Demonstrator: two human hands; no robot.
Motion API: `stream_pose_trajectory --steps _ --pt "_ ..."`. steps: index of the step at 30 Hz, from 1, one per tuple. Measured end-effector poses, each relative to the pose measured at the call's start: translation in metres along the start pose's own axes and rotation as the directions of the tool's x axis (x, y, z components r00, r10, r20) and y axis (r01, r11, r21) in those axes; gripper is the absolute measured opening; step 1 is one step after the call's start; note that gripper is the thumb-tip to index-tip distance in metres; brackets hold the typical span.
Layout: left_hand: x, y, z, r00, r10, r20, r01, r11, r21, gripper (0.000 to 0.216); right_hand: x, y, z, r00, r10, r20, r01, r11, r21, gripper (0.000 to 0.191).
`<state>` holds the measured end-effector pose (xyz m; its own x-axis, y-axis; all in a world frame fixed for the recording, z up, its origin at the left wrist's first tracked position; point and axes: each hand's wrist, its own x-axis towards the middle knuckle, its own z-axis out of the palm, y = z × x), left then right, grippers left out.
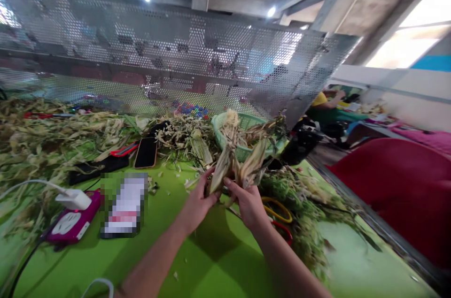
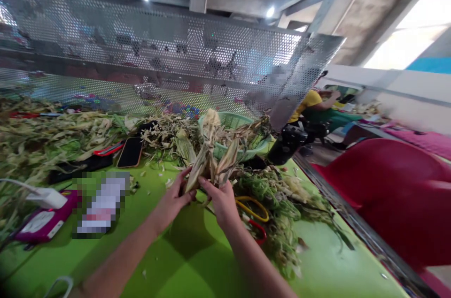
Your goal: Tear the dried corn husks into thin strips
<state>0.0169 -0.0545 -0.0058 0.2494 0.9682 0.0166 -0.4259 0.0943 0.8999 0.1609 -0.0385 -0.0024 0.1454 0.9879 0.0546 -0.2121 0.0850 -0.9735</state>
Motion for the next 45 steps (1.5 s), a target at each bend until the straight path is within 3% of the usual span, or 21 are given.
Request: stream_pose_trajectory --steps 5,9,13,17,24,28,31,36,43,45 --pt "0.001 -0.005 -0.001 0.987 -0.155 -0.038 0.148 0.978 -0.148 0.056 -0.002 -0.001 -0.003 0.998 0.054 -0.021 -0.053 0.998 0.045 0.019" --pt "0.007 -0.013 -0.004 0.977 -0.179 -0.118 0.154 0.968 -0.197 0.051 -0.004 -0.002 -0.001 0.997 0.068 0.027 -0.072 0.984 0.164 0.014" --pt "0.009 -0.014 -0.003 0.970 -0.199 -0.136 0.157 0.950 -0.271 0.044 -0.006 -0.005 0.001 0.993 0.083 0.089 -0.103 0.965 0.243 0.016" --pt "0.010 -0.011 -0.007 0.966 -0.225 -0.126 0.166 0.918 -0.361 0.037 -0.004 -0.004 0.000 0.989 0.129 0.074 -0.144 0.950 0.276 0.023" --pt "0.004 -0.001 -0.011 0.988 -0.152 0.025 0.154 0.967 -0.202 0.039 0.001 0.000 0.003 0.997 0.040 0.063 -0.048 0.990 0.134 0.023" --pt "0.005 0.000 -0.010 0.994 -0.074 -0.082 0.060 0.985 -0.160 0.044 0.000 -0.004 0.005 0.995 -0.057 0.077 0.060 0.997 -0.044 0.024" --pt "0.009 -0.002 -0.010 0.986 -0.054 -0.155 0.031 0.988 -0.153 0.046 -0.005 -0.005 0.007 0.996 -0.035 0.077 0.043 0.993 -0.107 0.025" --pt "0.011 -0.003 -0.009 0.991 -0.036 -0.127 0.021 0.992 -0.124 0.045 -0.011 -0.001 0.010 0.983 0.001 0.182 0.010 0.998 -0.059 0.031" --pt "0.006 0.001 -0.006 0.997 -0.024 0.068 0.026 0.999 -0.030 0.045 -0.010 0.002 0.006 0.978 0.130 0.164 -0.135 0.991 0.021 0.029" --pt "0.006 0.001 -0.006 0.997 -0.036 0.075 0.039 0.998 -0.040 0.044 -0.009 0.002 0.006 0.982 0.135 0.135 -0.145 0.987 0.068 0.025"
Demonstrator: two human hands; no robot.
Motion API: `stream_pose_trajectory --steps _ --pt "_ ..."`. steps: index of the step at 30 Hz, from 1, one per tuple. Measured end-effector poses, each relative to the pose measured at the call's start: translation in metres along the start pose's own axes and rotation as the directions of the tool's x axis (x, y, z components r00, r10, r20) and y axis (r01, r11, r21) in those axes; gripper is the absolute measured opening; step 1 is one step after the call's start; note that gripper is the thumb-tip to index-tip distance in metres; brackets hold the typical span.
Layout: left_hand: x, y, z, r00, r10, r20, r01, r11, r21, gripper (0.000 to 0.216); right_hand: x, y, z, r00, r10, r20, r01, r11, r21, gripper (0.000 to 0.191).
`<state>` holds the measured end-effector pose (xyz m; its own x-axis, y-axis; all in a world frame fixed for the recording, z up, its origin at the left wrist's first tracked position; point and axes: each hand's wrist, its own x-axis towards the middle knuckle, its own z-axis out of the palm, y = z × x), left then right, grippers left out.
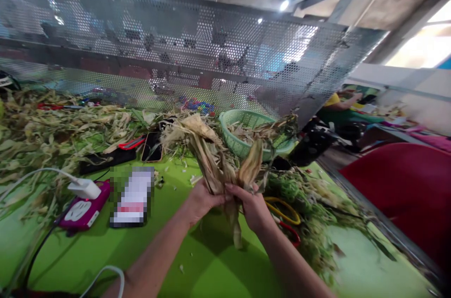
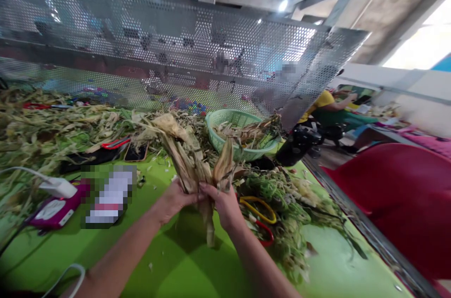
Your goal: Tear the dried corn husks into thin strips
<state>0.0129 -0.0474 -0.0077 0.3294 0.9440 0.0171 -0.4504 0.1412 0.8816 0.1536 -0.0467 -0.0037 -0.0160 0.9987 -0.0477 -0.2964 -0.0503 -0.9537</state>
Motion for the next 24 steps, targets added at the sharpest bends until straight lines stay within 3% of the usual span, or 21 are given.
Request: stream_pose_trajectory --steps 5,9,18,21,24 --pt "0.0060 -0.0053 -0.0036 0.985 -0.034 -0.171 0.008 0.989 -0.151 0.039 0.0032 -0.0012 -0.0021 0.994 -0.061 -0.093 0.073 0.990 0.123 0.010" --pt "0.0093 -0.0084 -0.0067 0.954 -0.048 -0.296 -0.019 0.975 -0.221 0.035 0.0049 -0.0023 -0.0035 0.988 -0.070 -0.139 0.098 0.973 0.207 0.017" --pt "0.0055 -0.0034 -0.0059 0.981 0.127 -0.145 -0.133 0.990 -0.037 0.044 -0.0017 -0.0042 0.0017 0.995 0.057 0.080 -0.056 0.998 -0.023 0.035" --pt "0.0074 -0.0038 -0.0066 0.971 0.152 -0.184 -0.147 0.988 0.043 0.040 0.0000 -0.0031 0.0004 0.999 0.010 0.047 -0.009 0.999 -0.038 0.031" --pt "0.0094 -0.0033 -0.0045 0.972 0.098 -0.213 -0.105 0.994 -0.023 0.037 0.0020 -0.0018 -0.0001 0.993 -0.113 -0.016 0.113 0.993 -0.036 0.015"
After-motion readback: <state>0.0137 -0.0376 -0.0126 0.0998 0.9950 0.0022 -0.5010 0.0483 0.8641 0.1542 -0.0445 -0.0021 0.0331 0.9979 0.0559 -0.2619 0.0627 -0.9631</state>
